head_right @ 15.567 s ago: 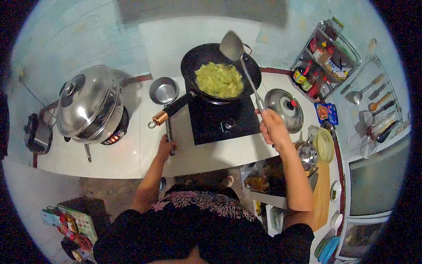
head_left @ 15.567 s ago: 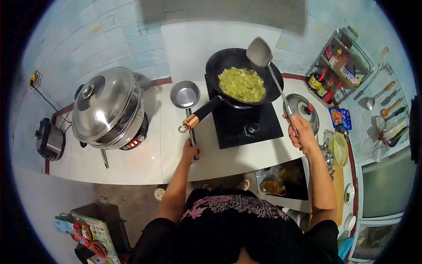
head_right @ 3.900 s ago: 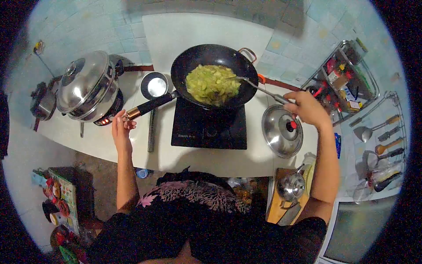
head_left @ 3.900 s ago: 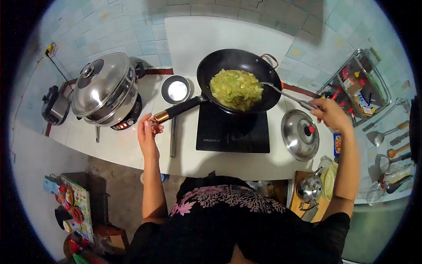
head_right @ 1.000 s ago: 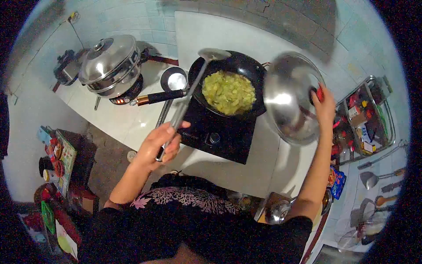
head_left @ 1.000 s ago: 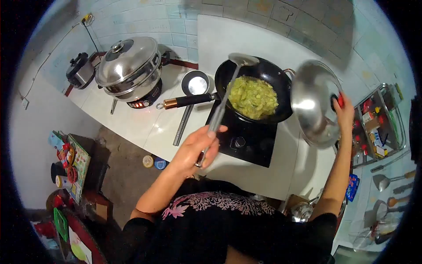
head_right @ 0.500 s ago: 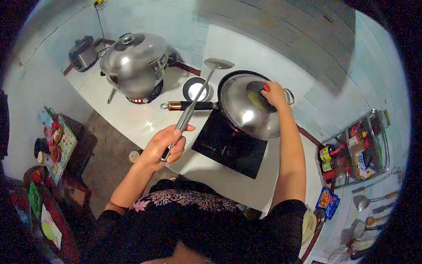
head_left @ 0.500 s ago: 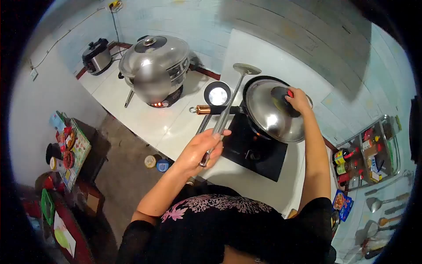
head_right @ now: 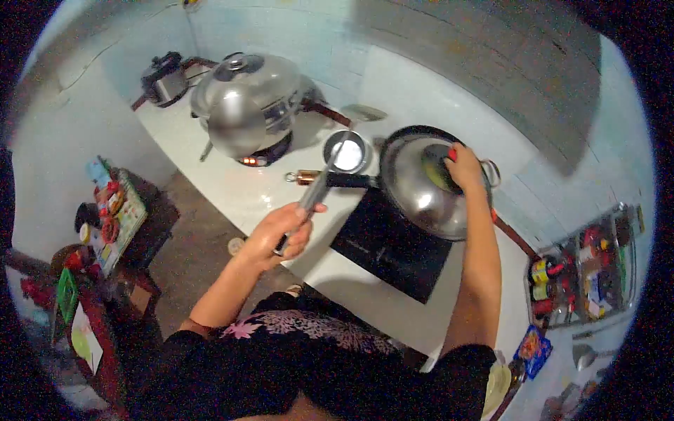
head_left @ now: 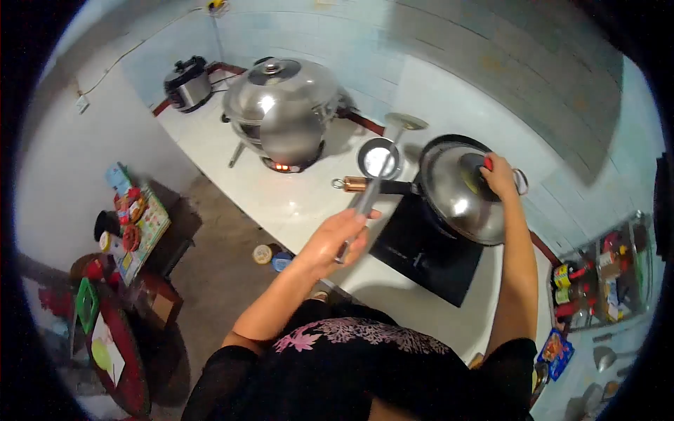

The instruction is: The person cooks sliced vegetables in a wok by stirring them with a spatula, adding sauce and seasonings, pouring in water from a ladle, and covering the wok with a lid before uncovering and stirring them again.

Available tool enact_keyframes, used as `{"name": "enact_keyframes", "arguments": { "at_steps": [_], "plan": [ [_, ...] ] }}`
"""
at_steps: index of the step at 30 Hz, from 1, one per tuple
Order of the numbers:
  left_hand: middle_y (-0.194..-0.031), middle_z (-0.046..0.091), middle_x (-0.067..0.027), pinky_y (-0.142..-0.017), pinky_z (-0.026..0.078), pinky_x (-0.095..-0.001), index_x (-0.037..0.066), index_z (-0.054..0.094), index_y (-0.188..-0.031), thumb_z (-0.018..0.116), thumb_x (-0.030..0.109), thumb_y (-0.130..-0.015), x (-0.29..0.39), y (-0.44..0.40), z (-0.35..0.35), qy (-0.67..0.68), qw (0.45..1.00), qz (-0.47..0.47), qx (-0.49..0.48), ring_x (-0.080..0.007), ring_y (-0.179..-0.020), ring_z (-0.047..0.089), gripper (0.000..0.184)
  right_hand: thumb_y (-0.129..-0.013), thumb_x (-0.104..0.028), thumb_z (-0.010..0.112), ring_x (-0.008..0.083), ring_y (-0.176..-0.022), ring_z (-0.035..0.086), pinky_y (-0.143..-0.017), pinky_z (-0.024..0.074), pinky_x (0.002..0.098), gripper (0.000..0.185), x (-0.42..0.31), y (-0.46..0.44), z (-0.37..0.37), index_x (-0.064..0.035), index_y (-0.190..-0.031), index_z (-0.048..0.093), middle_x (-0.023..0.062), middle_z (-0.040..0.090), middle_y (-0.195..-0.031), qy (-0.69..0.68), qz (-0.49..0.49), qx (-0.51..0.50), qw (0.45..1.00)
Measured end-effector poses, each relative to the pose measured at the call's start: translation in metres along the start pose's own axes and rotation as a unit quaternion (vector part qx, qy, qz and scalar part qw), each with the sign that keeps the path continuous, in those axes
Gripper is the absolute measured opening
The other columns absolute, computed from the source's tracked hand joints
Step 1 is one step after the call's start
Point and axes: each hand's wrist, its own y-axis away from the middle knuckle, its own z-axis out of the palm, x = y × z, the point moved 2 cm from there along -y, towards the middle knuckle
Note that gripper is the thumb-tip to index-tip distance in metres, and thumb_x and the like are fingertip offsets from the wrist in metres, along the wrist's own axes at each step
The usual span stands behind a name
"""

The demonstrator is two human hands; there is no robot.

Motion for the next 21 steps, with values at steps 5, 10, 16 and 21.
{"name": "enact_keyframes", "arguments": {
  "at_steps": [5, 10, 16, 21],
  "plan": [
    [-0.058, 0.040, 0.0011, -0.037, 0.029, -0.0208, 0.000, 0.049, -0.122, 0.044, 0.029, -0.098, -0.002, -0.001, -0.003, -0.012, 1.000, 0.000, -0.009, -0.0069, -0.042, 0.037, 0.038, -0.076, -0.022, 0.068, 0.0364, -0.097, 0.058, -0.082, 0.0455, 0.0443, 0.039, -0.009, 0.003, -0.012, -0.0095, -0.111, 0.055, 0.0180, 0.060, -0.103, 0.018, 0.031, -0.015, 0.999],
    [-0.059, 0.041, 0.0010, -0.037, 0.029, -0.0208, 0.001, 0.049, -0.122, 0.043, 0.029, -0.099, -0.001, -0.002, -0.007, 0.003, 1.000, 0.005, 0.002, -0.0067, -0.042, 0.037, 0.037, -0.075, -0.013, 0.070, 0.0396, -0.095, 0.057, -0.083, 0.0456, 0.0439, 0.035, -0.024, 0.006, -0.021, -0.0038, -0.106, 0.055, 0.0222, 0.059, -0.101, -0.004, 0.053, -0.011, 0.999],
    [-0.059, 0.040, 0.0014, -0.037, 0.029, -0.0208, 0.001, 0.049, -0.122, 0.044, 0.028, -0.098, 0.000, -0.003, -0.011, 0.007, 1.000, 0.013, 0.017, -0.0064, -0.042, 0.037, 0.037, -0.077, -0.014, 0.069, 0.0394, -0.099, 0.056, -0.085, 0.0457, 0.0439, 0.038, -0.019, 0.004, -0.015, -0.0040, -0.110, 0.050, 0.0223, 0.057, -0.104, 0.012, 0.056, -0.030, 0.998],
    [-0.059, 0.040, 0.0014, -0.037, 0.030, -0.0205, 0.000, 0.049, -0.122, 0.043, 0.028, -0.098, -0.003, -0.005, -0.013, 0.012, 1.000, 0.016, 0.011, -0.0063, -0.042, 0.037, 0.037, -0.082, -0.018, 0.064, 0.0397, -0.096, 0.057, -0.081, 0.0459, 0.0456, 0.035, -0.011, -0.003, -0.002, -0.0092, -0.111, 0.047, 0.0201, 0.056, -0.104, 0.065, 0.069, -0.040, 0.995]
  ]
}}
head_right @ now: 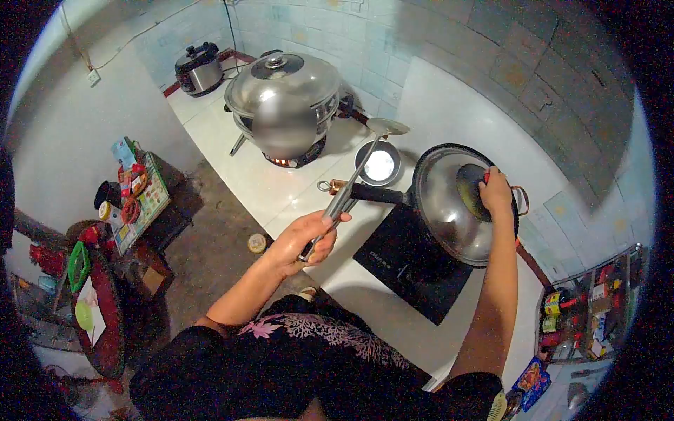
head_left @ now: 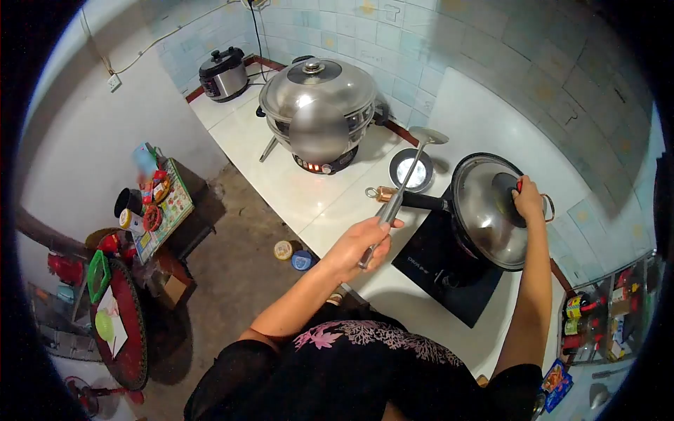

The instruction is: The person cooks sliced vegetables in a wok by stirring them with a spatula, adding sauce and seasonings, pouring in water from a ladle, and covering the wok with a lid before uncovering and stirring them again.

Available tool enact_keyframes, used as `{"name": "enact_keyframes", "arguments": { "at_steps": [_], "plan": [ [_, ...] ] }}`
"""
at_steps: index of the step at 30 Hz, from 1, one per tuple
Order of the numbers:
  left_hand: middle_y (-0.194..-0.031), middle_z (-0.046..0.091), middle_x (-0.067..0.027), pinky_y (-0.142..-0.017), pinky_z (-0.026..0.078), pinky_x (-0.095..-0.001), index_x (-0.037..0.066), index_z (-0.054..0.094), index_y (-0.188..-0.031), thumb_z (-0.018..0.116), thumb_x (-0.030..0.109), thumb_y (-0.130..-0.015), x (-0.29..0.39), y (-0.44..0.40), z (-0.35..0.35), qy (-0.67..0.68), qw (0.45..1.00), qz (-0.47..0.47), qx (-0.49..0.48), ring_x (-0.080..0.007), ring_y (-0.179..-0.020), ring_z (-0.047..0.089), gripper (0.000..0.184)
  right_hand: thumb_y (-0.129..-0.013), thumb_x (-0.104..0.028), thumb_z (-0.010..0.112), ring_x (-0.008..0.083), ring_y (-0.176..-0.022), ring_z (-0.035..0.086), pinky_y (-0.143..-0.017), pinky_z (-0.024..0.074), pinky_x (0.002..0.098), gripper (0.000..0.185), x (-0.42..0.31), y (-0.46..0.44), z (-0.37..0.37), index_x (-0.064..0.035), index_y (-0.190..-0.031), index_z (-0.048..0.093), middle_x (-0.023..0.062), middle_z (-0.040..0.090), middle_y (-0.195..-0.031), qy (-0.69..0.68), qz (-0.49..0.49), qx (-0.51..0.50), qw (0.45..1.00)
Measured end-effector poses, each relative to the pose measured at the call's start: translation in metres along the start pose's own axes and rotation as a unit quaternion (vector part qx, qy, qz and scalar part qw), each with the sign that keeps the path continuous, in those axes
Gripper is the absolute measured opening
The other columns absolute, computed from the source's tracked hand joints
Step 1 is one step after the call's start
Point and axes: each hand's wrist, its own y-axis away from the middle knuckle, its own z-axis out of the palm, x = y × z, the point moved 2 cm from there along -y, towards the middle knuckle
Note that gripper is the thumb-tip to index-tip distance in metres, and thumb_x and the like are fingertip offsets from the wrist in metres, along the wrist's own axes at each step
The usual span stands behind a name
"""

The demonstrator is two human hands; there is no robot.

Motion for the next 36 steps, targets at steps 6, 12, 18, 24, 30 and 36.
{"name": "enact_keyframes", "arguments": {
  "at_steps": [6, 12, 18, 24, 30, 36],
  "plan": [
    [-0.060, 0.041, 0.0011, -0.039, 0.031, -0.0208, -0.001, 0.049, -0.121, 0.043, 0.025, -0.098, -0.001, 0.000, -0.003, 0.022, 1.000, -0.002, -0.006, -0.0064, -0.043, 0.037, 0.035, -0.083, -0.017, 0.061, 0.0423, -0.100, 0.055, -0.085, 0.0461, 0.0470, 0.037, 0.003, 0.000, 0.006, -0.0055, -0.114, 0.045, 0.0238, 0.053, -0.109, -0.012, -0.005, 0.007, 1.000],
    [-0.061, 0.045, 0.0018, -0.040, 0.033, -0.0215, 0.003, 0.051, -0.122, 0.049, 0.027, -0.095, -0.004, 0.004, -0.007, 0.011, 0.999, -0.011, 0.033, -0.0075, -0.047, 0.041, 0.036, -0.077, -0.009, 0.049, 0.0407, -0.103, 0.054, -0.088, 0.0440, 0.0458, 0.026, 0.004, -0.002, 0.011, 0.0024, -0.100, 0.055, 0.0256, 0.058, -0.106, -0.065, 0.000, -0.009, 0.998],
    [-0.057, 0.043, -0.0009, -0.037, 0.032, -0.0243, 0.000, 0.051, -0.117, 0.049, 0.028, -0.095, 0.000, -0.003, 0.000, -0.003, 1.000, 0.016, 0.014, -0.0107, -0.041, 0.039, 0.035, -0.082, -0.016, 0.053, 0.0403, -0.105, 0.052, -0.091, 0.0430, 0.0456, 0.023, -0.011, 0.011, -0.006, -0.0034, -0.101, 0.055, 0.0247, 0.055, -0.109, -0.051, 0.042, 0.009, 0.998],
    [-0.055, 0.043, -0.0019, -0.037, 0.031, -0.0245, 0.001, 0.051, -0.115, 0.049, 0.026, -0.095, -0.001, -0.005, 0.004, 0.011, 1.000, -0.002, 0.010, -0.0116, -0.041, 0.040, 0.032, -0.083, -0.025, 0.059, 0.0404, -0.102, 0.056, -0.085, 0.0471, 0.0470, 0.039, -0.010, 0.014, 0.002, -0.0037, -0.115, 0.050, 0.0244, 0.053, -0.116, -0.016, 0.050, 0.009, 0.999],
    [-0.056, 0.043, -0.0022, -0.037, 0.031, -0.0250, -0.001, 0.050, -0.117, 0.048, 0.023, -0.095, 0.004, 0.000, 0.010, 0.015, 1.000, 0.006, -0.023, -0.0121, -0.041, 0.040, 0.032, -0.083, -0.033, 0.062, 0.0406, -0.109, 0.053, -0.089, 0.0469, 0.0445, 0.058, -0.013, 0.029, -0.041, -0.0053, -0.130, 0.043, 0.0240, 0.052, -0.117, -0.026, 0.035, 0.009, 0.999],
    [-0.057, 0.042, -0.0012, -0.038, 0.031, -0.0242, -0.001, 0.049, -0.119, 0.046, 0.023, -0.096, 0.001, 0.004, 0.012, 0.012, 0.999, 0.015, -0.027, -0.0111, -0.042, 0.039, 0.033, -0.083, -0.030, 0.063, 0.0315, -0.103, 0.059, -0.086, 0.0481, 0.0427, 0.035, -0.033, 0.056, -0.131, -0.0094, -0.111, 0.061, 0.0136, 0.060, -0.110, -0.055, -0.014, 0.088, 0.994]
  ]
}}
